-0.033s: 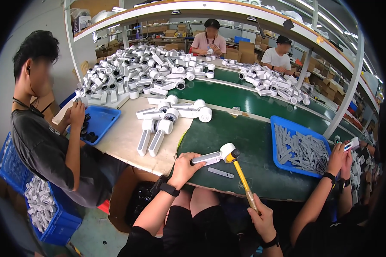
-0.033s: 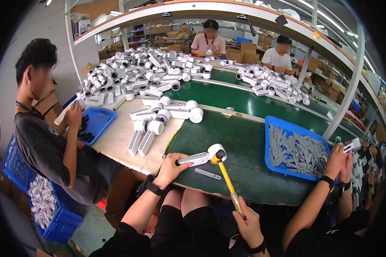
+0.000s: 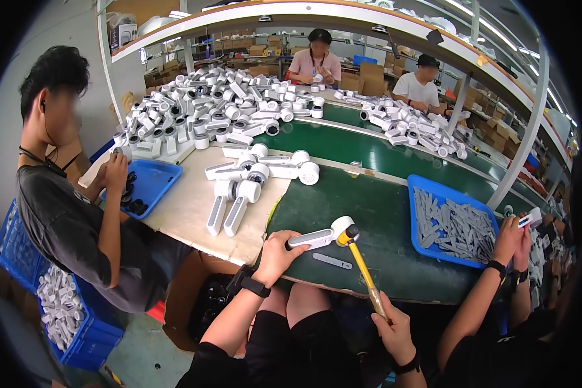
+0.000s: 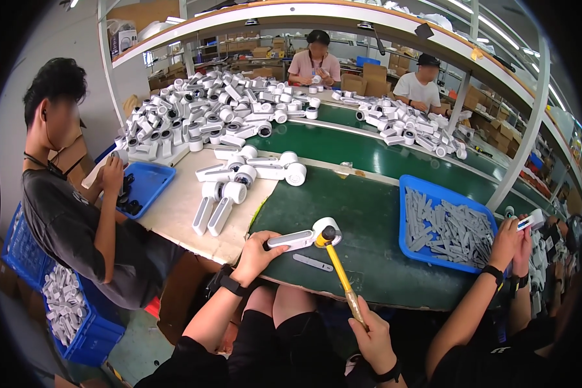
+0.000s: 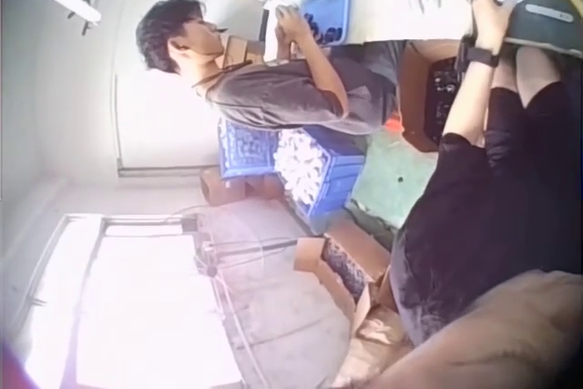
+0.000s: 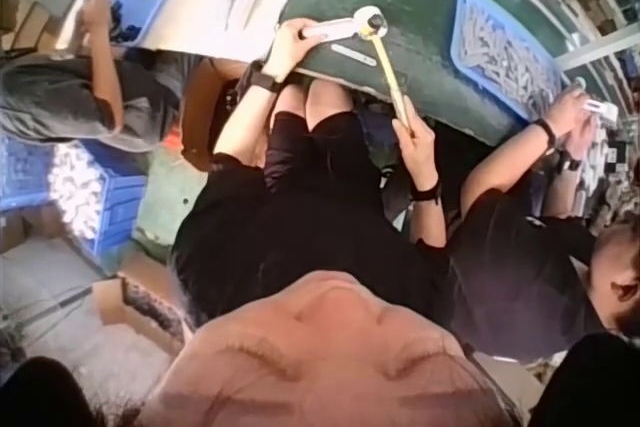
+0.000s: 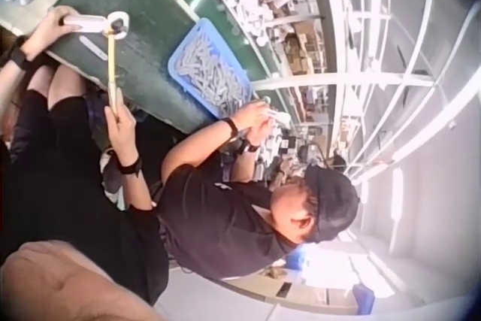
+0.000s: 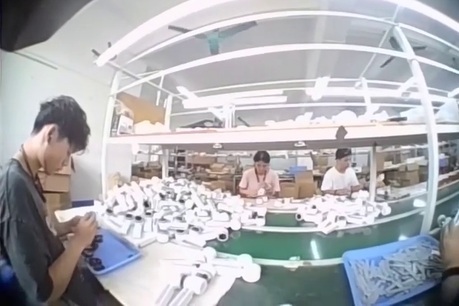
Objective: The person assembles a handheld fan by placing a component into the body, tapping it with a yellow hammer, and fitting a cover onto the fan head. They then set the hammer down and place the finished fan onto a pile of similar items.
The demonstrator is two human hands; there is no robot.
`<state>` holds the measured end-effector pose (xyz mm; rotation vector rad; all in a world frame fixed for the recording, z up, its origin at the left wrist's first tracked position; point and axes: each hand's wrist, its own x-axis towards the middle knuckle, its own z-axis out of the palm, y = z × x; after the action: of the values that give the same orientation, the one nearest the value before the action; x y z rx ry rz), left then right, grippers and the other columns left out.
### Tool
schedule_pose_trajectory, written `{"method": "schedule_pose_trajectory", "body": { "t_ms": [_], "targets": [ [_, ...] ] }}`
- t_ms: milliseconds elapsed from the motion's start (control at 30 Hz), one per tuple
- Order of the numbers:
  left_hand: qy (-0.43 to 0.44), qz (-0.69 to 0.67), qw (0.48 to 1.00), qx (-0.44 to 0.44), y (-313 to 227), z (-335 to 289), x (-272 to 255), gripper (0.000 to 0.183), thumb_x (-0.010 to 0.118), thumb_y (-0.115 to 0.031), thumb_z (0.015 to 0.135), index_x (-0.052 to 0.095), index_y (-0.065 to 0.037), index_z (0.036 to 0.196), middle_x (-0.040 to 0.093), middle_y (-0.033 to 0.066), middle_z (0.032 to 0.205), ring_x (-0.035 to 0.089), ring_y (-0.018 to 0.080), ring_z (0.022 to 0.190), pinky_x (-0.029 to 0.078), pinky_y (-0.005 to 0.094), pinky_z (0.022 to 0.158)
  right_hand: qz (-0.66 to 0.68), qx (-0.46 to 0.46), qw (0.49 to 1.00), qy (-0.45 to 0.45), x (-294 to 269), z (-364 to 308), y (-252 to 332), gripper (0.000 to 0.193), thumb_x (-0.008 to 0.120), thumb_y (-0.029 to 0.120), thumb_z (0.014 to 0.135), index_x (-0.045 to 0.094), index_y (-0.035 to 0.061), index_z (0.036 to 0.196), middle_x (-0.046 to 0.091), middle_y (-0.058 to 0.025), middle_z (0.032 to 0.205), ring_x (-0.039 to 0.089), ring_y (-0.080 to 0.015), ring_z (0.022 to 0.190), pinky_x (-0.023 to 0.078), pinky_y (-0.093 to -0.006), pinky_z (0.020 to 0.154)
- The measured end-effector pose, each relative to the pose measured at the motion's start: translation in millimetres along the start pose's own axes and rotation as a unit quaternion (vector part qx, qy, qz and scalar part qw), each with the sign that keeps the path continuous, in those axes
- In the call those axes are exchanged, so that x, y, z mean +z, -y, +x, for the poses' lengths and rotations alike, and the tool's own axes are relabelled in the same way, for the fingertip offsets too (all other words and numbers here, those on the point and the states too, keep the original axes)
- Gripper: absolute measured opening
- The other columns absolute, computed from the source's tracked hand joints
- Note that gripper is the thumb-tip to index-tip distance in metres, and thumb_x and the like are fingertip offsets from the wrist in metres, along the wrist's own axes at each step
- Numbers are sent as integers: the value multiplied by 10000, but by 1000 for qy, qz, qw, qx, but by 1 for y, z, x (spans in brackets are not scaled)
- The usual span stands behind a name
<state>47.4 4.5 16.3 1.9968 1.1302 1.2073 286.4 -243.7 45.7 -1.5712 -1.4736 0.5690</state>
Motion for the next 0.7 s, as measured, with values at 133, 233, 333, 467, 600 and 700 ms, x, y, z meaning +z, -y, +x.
{"method": "schedule_pose_trajectory", "body": {
  "t_ms": [133,233,333,467,600,700],
  "targets": [
    [-20,7,1000,-13,7,-6,-5,305,828,-232,748,740,-52,979,710,135,941,635,317,899,504,402,832,-47,-93,994,35,4,26,25,542,671,12,868,500,-30,1381,645,-143,890,606,-210,733,485,-283,708],
    [-13,38,999,-31,6,-5,-10,304,839,-245,729,748,-67,957,719,113,906,628,307,895,497,401,838,-14,-127,992,8,16,37,37,539,656,-14,873,497,-35,1387,617,-94,869,543,-133,727,453,-247,693],
    [-25,76,996,-33,-3,-4,-9,324,868,-248,708,748,-55,939,718,131,842,643,277,853,510,373,792,18,-146,989,-20,22,43,33,550,656,-20,866,491,-33,1391,636,-139,931,567,-152,744,463,-252,711],
    [-9,77,996,-48,2,-2,-10,339,878,-261,689,755,-83,950,722,108,849,636,276,838,507,363,799,-48,-145,987,55,21,46,35,560,644,8,888,479,30,1423,583,-150,841,579,-269,714,478,-320,692],
    [-18,70,997,-32,2,-7,-9,328,879,-252,683,760,-81,937,722,105,851,632,270,859,504,371,815,-64,-129,989,45,24,42,40,554,651,26,885,491,39,1416,586,-157,824,586,-297,708,477,-349,673],
    [-14,46,998,-39,10,-5,-8,318,880,-238,678,763,-70,921,720,112,861,625,273,877,499,378,829,-82,-135,985,68,25,47,34,537,654,22,883,502,14,1398,579,-140,814,580,-263,706,475,-331,678]
  ]
}}
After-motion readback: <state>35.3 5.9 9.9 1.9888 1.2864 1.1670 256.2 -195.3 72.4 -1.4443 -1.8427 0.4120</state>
